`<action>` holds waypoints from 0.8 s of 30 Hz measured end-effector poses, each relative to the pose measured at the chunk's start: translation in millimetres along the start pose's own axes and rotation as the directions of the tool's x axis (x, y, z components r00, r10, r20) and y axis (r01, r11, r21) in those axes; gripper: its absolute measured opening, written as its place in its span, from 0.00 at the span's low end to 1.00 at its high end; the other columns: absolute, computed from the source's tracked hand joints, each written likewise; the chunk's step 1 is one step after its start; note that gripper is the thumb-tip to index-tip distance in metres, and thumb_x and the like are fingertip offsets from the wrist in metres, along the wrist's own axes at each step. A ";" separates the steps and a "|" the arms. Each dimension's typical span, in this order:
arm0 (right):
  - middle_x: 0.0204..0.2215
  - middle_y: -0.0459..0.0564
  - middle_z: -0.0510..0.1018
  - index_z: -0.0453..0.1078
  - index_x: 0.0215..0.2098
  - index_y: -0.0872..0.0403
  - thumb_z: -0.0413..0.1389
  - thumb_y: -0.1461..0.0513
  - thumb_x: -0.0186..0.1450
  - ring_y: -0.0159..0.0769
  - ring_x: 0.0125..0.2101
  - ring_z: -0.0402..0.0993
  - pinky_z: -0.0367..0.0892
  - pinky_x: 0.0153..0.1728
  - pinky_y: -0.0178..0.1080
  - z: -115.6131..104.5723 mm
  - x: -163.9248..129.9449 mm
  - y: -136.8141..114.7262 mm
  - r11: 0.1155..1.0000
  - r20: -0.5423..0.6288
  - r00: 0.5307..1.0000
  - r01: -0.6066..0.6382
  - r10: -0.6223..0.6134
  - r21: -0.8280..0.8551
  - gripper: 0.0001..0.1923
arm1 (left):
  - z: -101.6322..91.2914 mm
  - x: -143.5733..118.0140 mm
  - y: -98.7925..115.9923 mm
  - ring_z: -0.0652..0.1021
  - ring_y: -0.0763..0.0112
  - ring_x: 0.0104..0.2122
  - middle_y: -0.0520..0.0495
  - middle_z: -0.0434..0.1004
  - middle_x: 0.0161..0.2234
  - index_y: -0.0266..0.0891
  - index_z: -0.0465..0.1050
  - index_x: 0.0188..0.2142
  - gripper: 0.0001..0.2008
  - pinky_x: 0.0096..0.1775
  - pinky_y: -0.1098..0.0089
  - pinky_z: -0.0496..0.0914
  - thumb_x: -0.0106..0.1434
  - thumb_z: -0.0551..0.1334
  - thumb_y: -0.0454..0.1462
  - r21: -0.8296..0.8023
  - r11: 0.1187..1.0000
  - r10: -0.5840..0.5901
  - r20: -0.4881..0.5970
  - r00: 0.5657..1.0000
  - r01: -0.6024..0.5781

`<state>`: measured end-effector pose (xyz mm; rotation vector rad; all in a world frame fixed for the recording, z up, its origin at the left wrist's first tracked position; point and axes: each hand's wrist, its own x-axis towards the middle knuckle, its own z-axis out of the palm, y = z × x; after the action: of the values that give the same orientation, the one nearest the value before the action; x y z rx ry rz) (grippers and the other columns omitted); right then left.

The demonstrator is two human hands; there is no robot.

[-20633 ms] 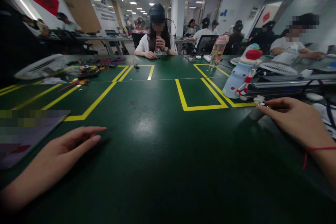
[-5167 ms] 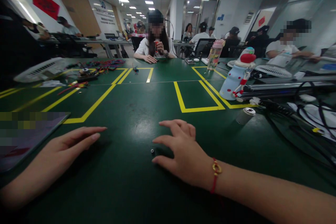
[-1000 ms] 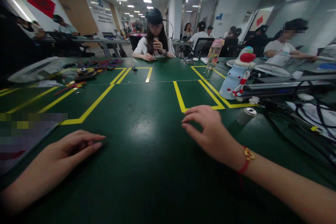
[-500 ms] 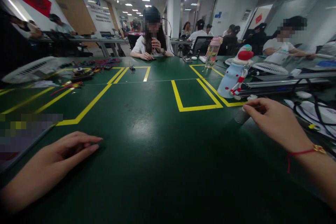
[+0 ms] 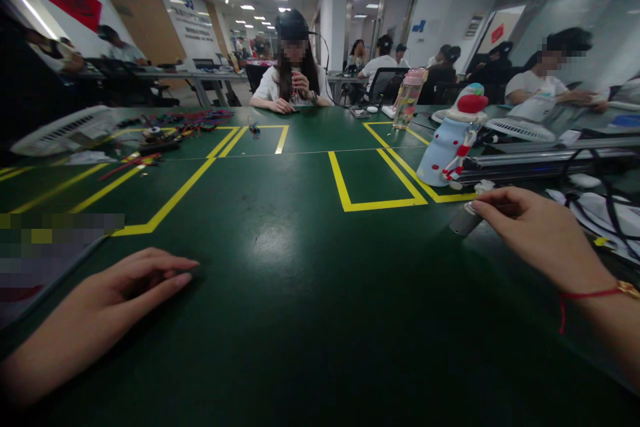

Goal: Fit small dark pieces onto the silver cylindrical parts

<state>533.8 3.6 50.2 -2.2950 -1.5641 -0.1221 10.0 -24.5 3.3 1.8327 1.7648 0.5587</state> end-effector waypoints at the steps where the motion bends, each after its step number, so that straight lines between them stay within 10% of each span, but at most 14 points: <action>1: 0.35 0.55 0.78 0.74 0.42 0.53 0.53 0.49 0.61 0.37 0.31 0.72 0.62 0.35 0.40 -0.2 -0.5 -0.5 1.000 0.008 1.000 -0.006 0.006 0.005 0.20 | 0.3 0.1 -0.9 0.74 0.59 0.42 0.49 0.73 0.44 0.48 0.75 0.46 0.21 0.39 0.64 0.68 0.61 0.59 0.55 -0.004 1.000 0.002 -0.004 1.000 -0.002; 14: 0.34 0.49 0.78 0.73 0.40 0.50 0.56 0.48 0.59 0.35 0.30 0.72 0.63 0.33 0.38 7.5 6.4 13.6 0.995 0.006 0.995 -0.100 0.099 0.032 0.18 | -0.5 2.2 -5.2 0.73 0.59 0.44 0.49 0.72 0.45 0.48 0.74 0.46 0.22 0.44 0.61 0.67 0.60 0.58 0.56 -0.001 1.000 0.011 0.028 1.000 -0.011; 24: 0.40 0.56 0.75 0.66 0.44 0.54 0.60 0.49 0.57 0.36 0.34 0.74 0.69 0.34 0.38 26.6 -24.1 -23.7 0.960 -0.181 0.955 0.257 -0.234 0.114 0.23 | -1.0 1.1 -0.5 0.74 0.61 0.43 0.49 0.72 0.46 0.46 0.75 0.46 0.21 0.43 0.63 0.68 0.62 0.57 0.55 0.011 0.999 0.034 0.022 0.999 -0.035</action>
<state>499.5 -0.9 24.7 -1.9270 -1.7083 -0.2554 9.1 -23.3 3.6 1.8730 1.7282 0.5413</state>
